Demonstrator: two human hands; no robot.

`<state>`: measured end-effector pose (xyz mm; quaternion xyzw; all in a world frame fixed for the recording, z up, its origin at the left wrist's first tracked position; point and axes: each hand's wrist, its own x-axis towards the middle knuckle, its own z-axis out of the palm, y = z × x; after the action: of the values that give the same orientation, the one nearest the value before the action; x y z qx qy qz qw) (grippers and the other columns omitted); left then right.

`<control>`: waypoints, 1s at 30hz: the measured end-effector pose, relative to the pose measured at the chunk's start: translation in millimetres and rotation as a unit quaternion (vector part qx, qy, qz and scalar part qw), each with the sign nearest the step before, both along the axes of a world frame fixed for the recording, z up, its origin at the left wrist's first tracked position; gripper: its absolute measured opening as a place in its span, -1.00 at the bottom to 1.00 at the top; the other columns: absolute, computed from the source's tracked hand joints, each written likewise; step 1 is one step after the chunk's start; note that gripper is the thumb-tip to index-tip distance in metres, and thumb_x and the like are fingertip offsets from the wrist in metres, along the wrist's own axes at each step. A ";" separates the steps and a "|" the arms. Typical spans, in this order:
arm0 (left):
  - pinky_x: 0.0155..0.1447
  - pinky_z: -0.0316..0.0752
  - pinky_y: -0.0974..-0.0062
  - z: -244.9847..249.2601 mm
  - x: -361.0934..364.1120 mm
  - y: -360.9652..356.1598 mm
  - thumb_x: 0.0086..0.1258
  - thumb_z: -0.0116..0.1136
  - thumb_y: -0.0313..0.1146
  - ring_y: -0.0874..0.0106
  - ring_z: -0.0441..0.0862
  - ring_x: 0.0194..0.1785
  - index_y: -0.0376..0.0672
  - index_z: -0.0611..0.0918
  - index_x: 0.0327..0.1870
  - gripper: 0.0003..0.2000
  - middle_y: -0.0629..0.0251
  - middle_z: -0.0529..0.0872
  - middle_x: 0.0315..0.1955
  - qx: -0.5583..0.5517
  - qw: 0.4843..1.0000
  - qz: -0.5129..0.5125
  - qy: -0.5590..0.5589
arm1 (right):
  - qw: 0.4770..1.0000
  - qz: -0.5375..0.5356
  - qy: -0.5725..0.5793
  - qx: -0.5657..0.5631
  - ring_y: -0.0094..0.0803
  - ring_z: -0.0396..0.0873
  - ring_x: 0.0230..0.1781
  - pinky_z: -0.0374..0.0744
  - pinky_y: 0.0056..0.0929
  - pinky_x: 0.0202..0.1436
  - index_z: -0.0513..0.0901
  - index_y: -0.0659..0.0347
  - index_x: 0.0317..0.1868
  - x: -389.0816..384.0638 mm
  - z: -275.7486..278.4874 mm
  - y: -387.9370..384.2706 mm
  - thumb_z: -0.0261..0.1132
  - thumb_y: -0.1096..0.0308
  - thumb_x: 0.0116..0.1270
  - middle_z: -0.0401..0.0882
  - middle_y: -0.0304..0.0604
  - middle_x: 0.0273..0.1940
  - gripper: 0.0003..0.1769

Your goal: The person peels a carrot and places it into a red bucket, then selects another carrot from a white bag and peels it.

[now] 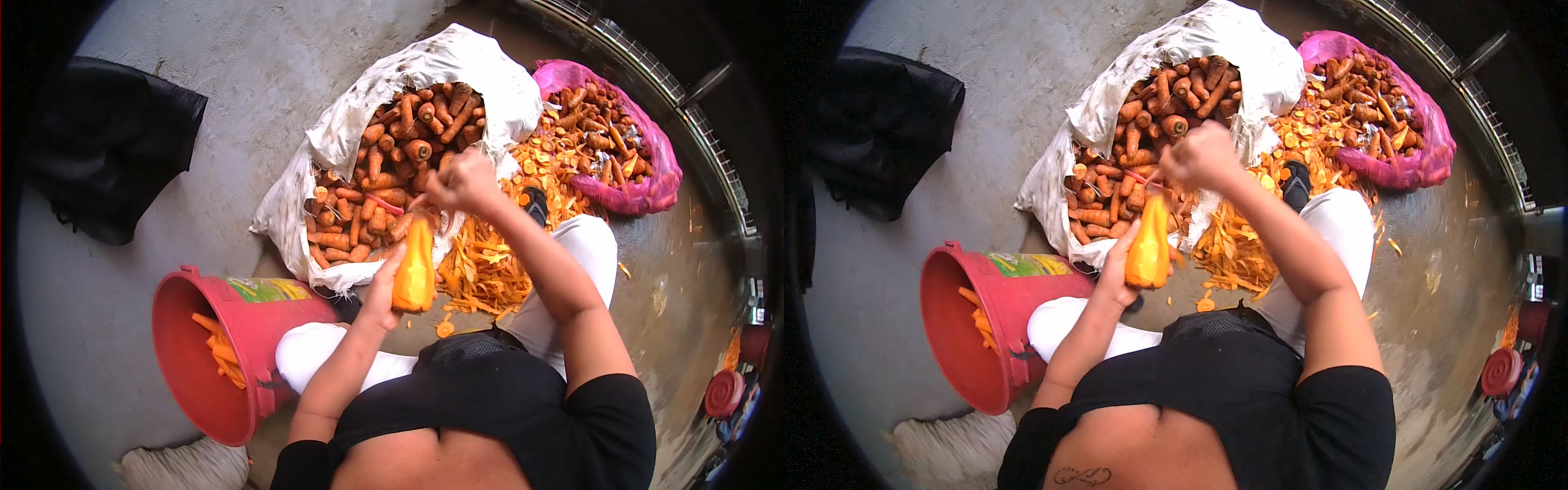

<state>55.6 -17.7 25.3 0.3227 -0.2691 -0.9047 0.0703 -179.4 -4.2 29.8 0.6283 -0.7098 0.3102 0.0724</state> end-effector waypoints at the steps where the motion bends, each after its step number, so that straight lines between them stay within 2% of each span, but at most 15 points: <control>1: -0.31 0.62 0.38 -0.3 -1.3 4.6 0.54 -0.24 0.04 0.24 0.69 -0.38 -0.17 0.47 0.10 -0.55 0.04 0.67 -0.30 -0.002 1.000 -0.004 0.001 | 0.999 -0.028 0.018 0.016 -0.34 0.46 -0.75 0.49 -0.29 -0.37 0.63 0.05 -0.80 -15.0 9.6 0.7 0.19 0.15 0.22 0.46 -0.24 -0.81 -0.56; 3: -0.25 0.64 0.34 -3.7 0.1 2.9 0.54 -0.24 0.04 0.20 0.70 -0.33 -0.19 0.46 0.11 -0.54 0.03 0.67 -0.28 0.026 0.999 -0.014 0.025 | 0.990 -0.139 -0.026 -0.006 -0.39 0.45 -0.75 0.49 -0.34 -0.35 0.62 0.04 -0.80 -39.7 9.0 1.7 0.18 0.15 0.25 0.47 -0.29 -0.81 -0.54; 5: -0.21 0.65 0.30 -4.8 0.6 3.1 0.54 -0.25 0.05 0.16 0.71 -0.29 -0.20 0.45 0.12 -0.53 0.03 0.67 -0.25 0.053 0.998 0.003 0.018 | 0.976 -0.179 -0.088 -0.082 -0.45 0.43 -0.76 0.50 -0.40 -0.36 0.62 0.05 -0.79 -40.6 31.8 11.0 0.18 0.15 0.26 0.48 -0.32 -0.81 -0.54; 6: -0.18 0.66 0.27 -2.7 -2.4 1.7 0.55 -0.26 0.05 0.13 0.71 -0.26 -0.20 0.45 0.12 -0.52 0.04 0.67 -0.24 0.063 0.998 0.024 -0.001 | 0.972 -0.161 -0.116 -0.124 -0.51 0.43 -0.79 0.49 -0.45 -0.47 0.64 0.06 -0.78 -37.0 38.5 13.6 0.18 0.14 0.28 0.50 -0.33 -0.81 -0.54; 9: -0.07 0.66 0.16 -3.0 -3.5 -4.4 0.51 -0.15 0.06 0.06 0.69 -0.12 -0.20 0.46 0.13 -0.52 0.08 0.67 -0.18 0.068 0.997 0.044 0.013 | 0.918 -0.043 -0.394 -0.010 -0.51 0.45 -0.82 0.45 -0.46 -0.60 0.65 0.07 -0.76 -17.5 32.7 20.2 0.18 0.13 0.29 0.50 -0.33 -0.81 -0.54; 10: -0.06 0.65 0.16 0.9 -3.9 -7.3 0.49 -0.12 0.06 0.08 0.69 -0.11 -0.20 0.46 0.13 -0.52 0.10 0.67 -0.18 0.079 0.996 0.045 0.019 | 0.918 0.031 -0.396 -0.002 -0.51 0.47 -0.83 0.44 -0.45 -0.66 0.67 0.06 -0.74 -3.3 34.1 21.3 0.16 0.11 0.30 0.50 -0.32 -0.82 -0.53; 12: -0.09 0.65 0.16 -3.2 0.5 -12.3 0.44 0.01 0.05 0.14 0.69 -0.12 -0.18 0.49 0.11 -0.53 0.17 0.68 -0.18 0.082 0.994 0.036 0.060 | 0.963 0.087 -0.251 0.039 -0.40 0.45 -0.81 0.44 -0.37 -0.59 0.64 0.11 -0.75 18.5 36.1 24.7 0.18 0.15 0.25 0.47 -0.23 -0.81 -0.57; 13: -0.12 0.65 0.17 -5.3 -0.4 -12.2 0.44 0.00 0.05 0.15 0.69 -0.14 -0.17 0.49 0.11 -0.54 0.18 0.68 -0.19 0.102 0.992 0.062 0.040 | 0.964 0.128 -0.229 -0.036 -0.43 0.35 -0.74 0.30 -0.36 -0.50 0.53 0.11 -0.80 32.2 32.3 24.7 0.26 0.24 0.20 0.38 -0.28 -0.81 -0.60; 15: -0.17 0.65 0.18 -9.0 -6.7 -10.7 0.44 -0.01 0.04 0.19 0.70 -0.17 -0.14 0.50 0.10 -0.56 0.21 0.68 -0.21 0.139 0.984 0.110 0.002 | 0.966 0.169 -0.194 -0.027 -0.36 0.35 -0.73 0.28 -0.36 -0.47 0.50 0.08 -0.82 45.0 33.8 28.3 0.25 0.28 0.15 0.36 -0.27 -0.81 -0.62; 17: -0.23 0.64 0.23 -13.7 -7.1 -8.2 0.46 -0.08 0.05 0.24 0.69 -0.21 -0.14 0.50 0.09 -0.55 0.22 0.67 -0.24 0.124 0.988 0.093 0.018 | 0.964 0.195 -0.168 -0.062 -0.34 0.34 -0.73 0.25 -0.33 -0.50 0.40 0.05 -0.86 54.6 27.8 29.8 0.26 0.34 0.11 0.35 -0.31 -0.81 -0.60; 19: -0.25 0.63 0.25 -8.0 -9.0 -5.7 0.47 -0.14 0.05 0.25 0.68 -0.24 -0.15 0.49 0.08 -0.55 0.21 0.67 -0.25 0.130 0.988 0.081 0.036 | 0.974 0.200 -0.096 -0.038 -0.29 0.43 -0.71 0.34 -0.35 -0.48 0.52 0.09 -0.84 57.1 30.7 32.3 0.29 0.26 0.08 0.45 -0.26 -0.78 -0.63; 22: -0.32 0.62 0.27 -3.4 -9.7 -3.7 0.49 -0.17 0.03 0.24 0.67 -0.31 -0.13 0.48 0.08 -0.58 0.16 0.66 -0.27 0.122 0.989 0.079 0.028 | 0.977 0.194 -0.080 -0.042 -0.31 0.41 -0.73 0.35 -0.36 -0.48 0.52 0.07 -0.85 57.2 30.0 31.0 0.28 0.25 0.09 0.44 -0.28 -0.79 -0.63; 25: -0.35 0.63 0.27 -6.7 -2.4 -2.2 0.49 -0.18 0.05 0.25 0.67 -0.34 -0.12 0.46 0.10 -0.56 0.12 0.65 -0.28 0.065 0.996 0.048 0.040 | 0.985 0.147 -0.076 -0.040 -0.34 0.41 -0.74 0.37 -0.39 -0.46 0.55 0.04 -0.85 42.8 19.4 21.0 0.27 0.25 0.09 0.42 -0.30 -0.81 -0.64; 26: -0.35 0.64 0.28 -7.8 0.2 -0.8 0.50 -0.18 0.07 0.25 0.67 -0.35 -0.12 0.45 0.11 -0.55 0.10 0.65 -0.28 0.043 0.998 0.036 0.041 | 0.988 0.122 -0.082 -0.057 -0.43 0.37 -0.75 0.30 -0.37 -0.50 0.52 0.04 -0.84 33.5 12.6 16.3 0.25 0.31 0.14 0.42 -0.32 -0.81 -0.62; 30: -0.35 0.65 0.28 0.9 -2.5 4.6 0.51 -0.22 0.11 0.24 0.67 -0.35 -0.13 0.42 0.12 -0.52 0.07 0.63 -0.29 0.067 0.997 -0.005 0.031 | 0.996 0.016 -0.036 -0.077 -0.39 0.39 -0.74 0.33 -0.37 -0.48 0.57 0.05 -0.80 -0.3 6.1 5.4 0.28 0.28 0.14 0.47 -0.29 -0.79 -0.65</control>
<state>53.2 -13.1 26.2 0.2974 -0.2068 -0.9306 0.0520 -179.7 1.2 35.9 0.6202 -0.6759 0.3877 0.0903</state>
